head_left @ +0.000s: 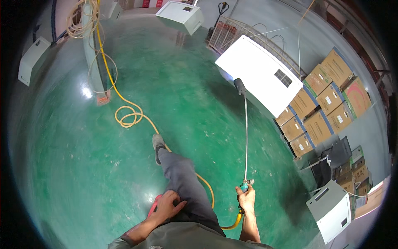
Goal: Using a blowtorch to treat or heat the surfaces of white metal electrical or component boxes hanging from the ceiling.
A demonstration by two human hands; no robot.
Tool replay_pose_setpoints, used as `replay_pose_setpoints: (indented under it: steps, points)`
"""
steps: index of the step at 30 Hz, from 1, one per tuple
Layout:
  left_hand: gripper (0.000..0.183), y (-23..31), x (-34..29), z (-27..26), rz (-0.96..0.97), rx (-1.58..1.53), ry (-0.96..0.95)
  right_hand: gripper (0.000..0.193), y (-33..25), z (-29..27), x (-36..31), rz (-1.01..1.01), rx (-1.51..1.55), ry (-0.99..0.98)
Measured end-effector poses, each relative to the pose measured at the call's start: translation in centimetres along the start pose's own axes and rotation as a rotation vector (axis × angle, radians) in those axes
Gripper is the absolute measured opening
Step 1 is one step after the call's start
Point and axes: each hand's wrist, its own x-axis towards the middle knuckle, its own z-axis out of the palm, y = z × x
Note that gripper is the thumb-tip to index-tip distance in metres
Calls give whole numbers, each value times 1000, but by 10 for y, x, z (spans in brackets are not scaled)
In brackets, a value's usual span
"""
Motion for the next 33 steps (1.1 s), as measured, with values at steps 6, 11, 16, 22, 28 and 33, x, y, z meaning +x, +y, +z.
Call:
replay_pose_setpoints:
  steps: [6,11,16,22,28,33]
  points:
    - [31,21,82,16,336,97,223,24,3,-34,15,13,76,130]
    - [34,2,141,32,287,343,47,25,-4,-59,30,6,123,226]
    - [39,-23,189,20,-41,328,-306,27,6,-71,8,80,160,247]
    - [40,-48,183,21,-120,119,-161,19,63,-62,-56,146,176,192]
    - [33,-47,173,24,-71,24,-33,22,98,-55,-108,301,131,184]
    - [33,-44,174,28,-76,39,-29,13,128,-56,-117,229,95,250]
